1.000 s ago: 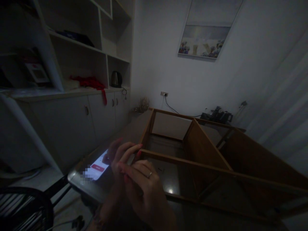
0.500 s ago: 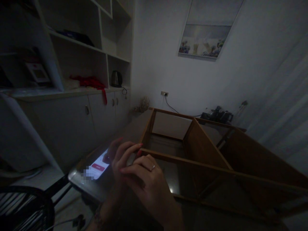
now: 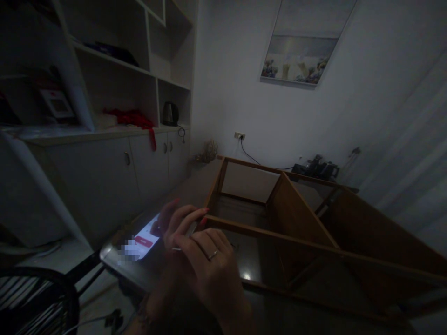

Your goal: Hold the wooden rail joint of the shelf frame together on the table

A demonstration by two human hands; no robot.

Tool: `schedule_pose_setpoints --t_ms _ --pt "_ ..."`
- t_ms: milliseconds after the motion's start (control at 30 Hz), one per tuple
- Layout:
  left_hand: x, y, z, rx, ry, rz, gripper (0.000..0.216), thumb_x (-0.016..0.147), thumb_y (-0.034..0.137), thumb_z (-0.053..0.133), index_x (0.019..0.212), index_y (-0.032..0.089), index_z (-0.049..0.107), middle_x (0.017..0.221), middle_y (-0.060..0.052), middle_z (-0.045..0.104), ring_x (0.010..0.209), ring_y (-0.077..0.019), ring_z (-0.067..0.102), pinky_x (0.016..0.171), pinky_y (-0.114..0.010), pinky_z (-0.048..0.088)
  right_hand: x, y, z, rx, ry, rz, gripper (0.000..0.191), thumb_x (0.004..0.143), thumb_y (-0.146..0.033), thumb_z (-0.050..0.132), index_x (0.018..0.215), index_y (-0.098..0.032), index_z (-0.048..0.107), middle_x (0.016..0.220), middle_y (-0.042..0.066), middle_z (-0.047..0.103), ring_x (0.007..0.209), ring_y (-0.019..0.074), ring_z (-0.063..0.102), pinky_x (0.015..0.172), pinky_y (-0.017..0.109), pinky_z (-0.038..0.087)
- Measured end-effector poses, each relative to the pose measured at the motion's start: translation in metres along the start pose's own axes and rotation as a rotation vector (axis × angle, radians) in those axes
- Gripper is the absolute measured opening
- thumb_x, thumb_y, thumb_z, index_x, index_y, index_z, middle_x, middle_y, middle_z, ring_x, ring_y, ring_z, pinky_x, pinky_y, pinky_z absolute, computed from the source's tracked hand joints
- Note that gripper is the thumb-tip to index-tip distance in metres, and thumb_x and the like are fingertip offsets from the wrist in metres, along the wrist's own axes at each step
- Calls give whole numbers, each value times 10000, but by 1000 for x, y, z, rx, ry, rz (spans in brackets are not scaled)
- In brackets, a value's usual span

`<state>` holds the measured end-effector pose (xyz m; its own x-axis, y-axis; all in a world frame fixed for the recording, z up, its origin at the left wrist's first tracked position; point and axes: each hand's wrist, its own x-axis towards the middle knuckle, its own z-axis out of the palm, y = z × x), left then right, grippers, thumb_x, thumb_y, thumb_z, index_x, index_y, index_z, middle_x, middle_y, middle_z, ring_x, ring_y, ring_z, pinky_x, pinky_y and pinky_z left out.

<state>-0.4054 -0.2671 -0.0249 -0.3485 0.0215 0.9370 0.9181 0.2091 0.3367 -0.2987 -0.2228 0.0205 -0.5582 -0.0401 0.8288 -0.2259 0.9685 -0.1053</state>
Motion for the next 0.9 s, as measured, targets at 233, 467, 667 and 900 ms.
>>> schedule_pose_setpoints --t_ms 233,467,667,900 --pt "3 2 -2 -10 26 0 123 951 277 612 983 284 731 923 -9 712 1192 -230 513 988 -367 375 0 4 -13 7 -43 -59 131 986 -192 595 1087 -166 675 902 32 725 832 162 642 781 301 535" --pt "2 0 -3 14 16 28 102 949 272 627 1004 289 712 920 -2 706 1177 -234 508 971 -373 357 -1 2 -11 -45 7 -71 95 1008 -213 564 1033 -188 653 833 24 701 748 157 616 698 300 535" --pt "0 1 -4 3 -41 -15 135 934 245 636 1037 280 717 972 -17 711 1175 -249 521 972 -386 378 -3 2 -7 16 -21 20 93 1020 -189 497 955 -212 560 795 20 649 738 160 598 660 281 521" --pt "0 2 -3 22 -23 -9 117 931 244 643 1020 276 713 958 -14 704 1219 -248 487 973 -369 388 -8 7 -12 64 -59 -11 269 1021 -162 482 1280 -207 539 929 35 705 823 164 643 729 300 563"
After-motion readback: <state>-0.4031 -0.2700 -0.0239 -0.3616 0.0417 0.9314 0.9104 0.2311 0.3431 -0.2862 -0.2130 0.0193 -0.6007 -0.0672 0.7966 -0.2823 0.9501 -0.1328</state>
